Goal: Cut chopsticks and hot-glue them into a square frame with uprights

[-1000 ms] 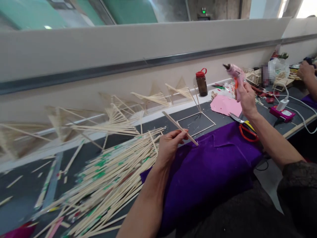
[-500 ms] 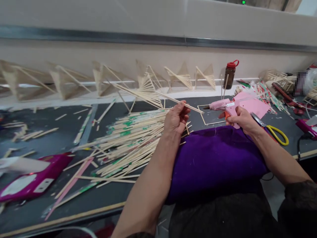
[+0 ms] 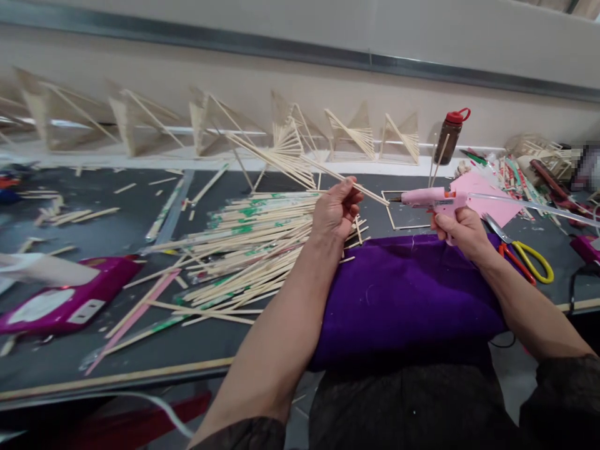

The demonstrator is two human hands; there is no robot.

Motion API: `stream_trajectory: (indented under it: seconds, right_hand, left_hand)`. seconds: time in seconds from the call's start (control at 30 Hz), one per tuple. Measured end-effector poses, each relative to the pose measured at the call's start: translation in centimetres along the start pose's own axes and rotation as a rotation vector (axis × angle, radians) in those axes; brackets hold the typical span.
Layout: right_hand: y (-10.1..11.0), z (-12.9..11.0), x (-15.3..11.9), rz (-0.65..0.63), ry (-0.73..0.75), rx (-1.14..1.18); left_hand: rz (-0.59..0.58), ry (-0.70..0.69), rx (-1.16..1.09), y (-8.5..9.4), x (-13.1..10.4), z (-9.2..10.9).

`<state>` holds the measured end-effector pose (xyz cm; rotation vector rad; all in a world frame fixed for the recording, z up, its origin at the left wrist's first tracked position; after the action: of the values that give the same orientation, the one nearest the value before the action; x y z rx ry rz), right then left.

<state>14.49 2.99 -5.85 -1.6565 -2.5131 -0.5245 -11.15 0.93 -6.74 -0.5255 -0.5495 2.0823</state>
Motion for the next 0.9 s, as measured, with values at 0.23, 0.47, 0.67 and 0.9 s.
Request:
stream_trajectory:
  seconds: [0.23,0.47,0.67,0.9]
  right_hand:
    - [0.06,0.29,-0.06,0.023,0.093,-0.276]
    - [0.09,-0.08,-0.05,0.005,0.151,-0.361]
    - [0.26,0.03,-0.03,0.015,0.164,-0.392]
    - [0.17,0.04,-0.02,0.017,0.177,-0.396]
  left_hand:
    - [-0.005,-0.119,0.09,0.12,0.12,0.05]
    - [0.003,-0.126,0.105,-0.12,-0.23,0.23]
    - [0.004,-0.119,0.106,-0.09,-0.27,0.2]
    - [-0.002,-0.12,0.11,-0.03,-0.18,0.09]
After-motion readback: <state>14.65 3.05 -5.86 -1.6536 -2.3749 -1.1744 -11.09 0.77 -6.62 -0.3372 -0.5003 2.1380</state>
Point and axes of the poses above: each hand's wrist, its own x-axis towards the middle knuckle, its own y-axis out of the back of the hand, z = x × y, the point moved 3 cm from there along x, towards the middle knuckle, and after that the axes turned 2 degrees about x, right-handed, at the moved point
